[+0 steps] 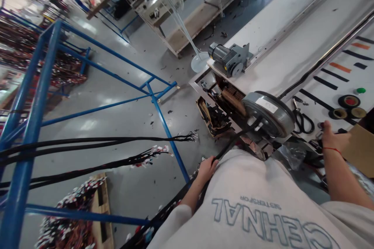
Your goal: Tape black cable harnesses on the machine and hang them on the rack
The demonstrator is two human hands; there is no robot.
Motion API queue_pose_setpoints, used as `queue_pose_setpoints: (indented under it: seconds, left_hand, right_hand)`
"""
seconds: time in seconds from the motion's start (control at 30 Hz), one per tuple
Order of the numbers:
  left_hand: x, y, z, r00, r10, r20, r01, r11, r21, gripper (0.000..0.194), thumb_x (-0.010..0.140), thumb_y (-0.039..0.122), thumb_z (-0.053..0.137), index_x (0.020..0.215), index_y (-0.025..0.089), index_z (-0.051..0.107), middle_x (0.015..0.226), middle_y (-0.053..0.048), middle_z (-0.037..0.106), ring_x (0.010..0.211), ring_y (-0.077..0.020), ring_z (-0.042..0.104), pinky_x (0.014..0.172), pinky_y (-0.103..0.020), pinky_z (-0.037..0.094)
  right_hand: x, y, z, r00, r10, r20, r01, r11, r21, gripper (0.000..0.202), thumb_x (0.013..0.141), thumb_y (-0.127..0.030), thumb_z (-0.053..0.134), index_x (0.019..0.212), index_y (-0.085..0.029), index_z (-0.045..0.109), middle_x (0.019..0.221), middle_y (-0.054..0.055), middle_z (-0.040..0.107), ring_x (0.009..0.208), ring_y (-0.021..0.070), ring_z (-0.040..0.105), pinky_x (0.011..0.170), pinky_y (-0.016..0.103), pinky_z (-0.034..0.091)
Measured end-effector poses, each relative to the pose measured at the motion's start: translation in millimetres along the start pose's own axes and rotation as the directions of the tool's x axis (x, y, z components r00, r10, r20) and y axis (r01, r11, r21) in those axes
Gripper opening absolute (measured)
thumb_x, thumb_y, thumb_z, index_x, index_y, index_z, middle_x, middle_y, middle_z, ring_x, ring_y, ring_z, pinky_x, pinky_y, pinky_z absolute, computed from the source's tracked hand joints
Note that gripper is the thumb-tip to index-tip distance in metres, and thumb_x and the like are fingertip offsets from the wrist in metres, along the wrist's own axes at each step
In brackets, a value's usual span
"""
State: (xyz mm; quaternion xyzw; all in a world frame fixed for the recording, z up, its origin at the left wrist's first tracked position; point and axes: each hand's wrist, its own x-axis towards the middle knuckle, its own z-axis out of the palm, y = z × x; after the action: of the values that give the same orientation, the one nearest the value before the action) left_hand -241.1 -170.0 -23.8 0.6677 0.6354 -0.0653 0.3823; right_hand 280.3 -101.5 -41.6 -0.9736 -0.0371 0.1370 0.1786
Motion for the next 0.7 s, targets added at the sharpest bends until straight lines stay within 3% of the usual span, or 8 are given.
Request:
queue_pose_setpoints:
  seconds: [0.17, 0.4, 0.7]
  left_hand:
    - [6.6, 20.6, -6.0, 0.998, 0.021, -0.067, -0.022, 1.0, -0.008, 0.031, 0.097, 0.035, 0.034, 0.099, 0.021, 0.062, 0.089, -0.007, 0.072, 0.086, -0.0225, 0.067, 0.074, -0.027, 0.044]
    - [29.2, 41.8, -13.1, 0.983, 0.152, -0.103, -0.156, 0.987, -0.028, 0.032, 0.099, 0.037, 0.034, 0.099, 0.017, 0.06, 0.083, -0.008, 0.069, 0.079, -0.0211, 0.066, 0.07, -0.027, 0.044]
    - [54.2, 76.8, -15.2, 0.964, 0.243, -0.107, -0.246, 0.969, -0.019, 0.027, 0.1, 0.035, 0.038, 0.1, 0.018, 0.059, 0.087, -0.007, 0.071, 0.081, -0.0197, 0.068, 0.072, -0.026, 0.046]
  right_hand:
    - [2.6, 1.4, 2.1, 1.0, -0.01, 0.011, 0.01, 1.0, -0.007, 0.07, 0.072, -0.053, 0.075, 0.118, -0.009, 0.046, 0.13, 0.032, 0.052, 0.125, 0.045, 0.049, 0.103, 0.053, 0.04]
    - [0.5, 0.2, -0.1, 1.0, -0.023, 0.01, 0.023, 1.0, 0.005, 0.078, 0.073, -0.05, 0.076, 0.126, -0.003, 0.044, 0.13, 0.033, 0.052, 0.125, 0.0466, 0.048, 0.104, 0.054, 0.039]
    - [13.3, 10.4, 12.6, 1.0, -0.023, -0.013, 0.024, 1.0, 0.017, 0.071, 0.074, -0.051, 0.075, 0.12, -0.01, 0.041, 0.126, 0.031, 0.054, 0.122, 0.045, 0.051, 0.101, 0.055, 0.043]
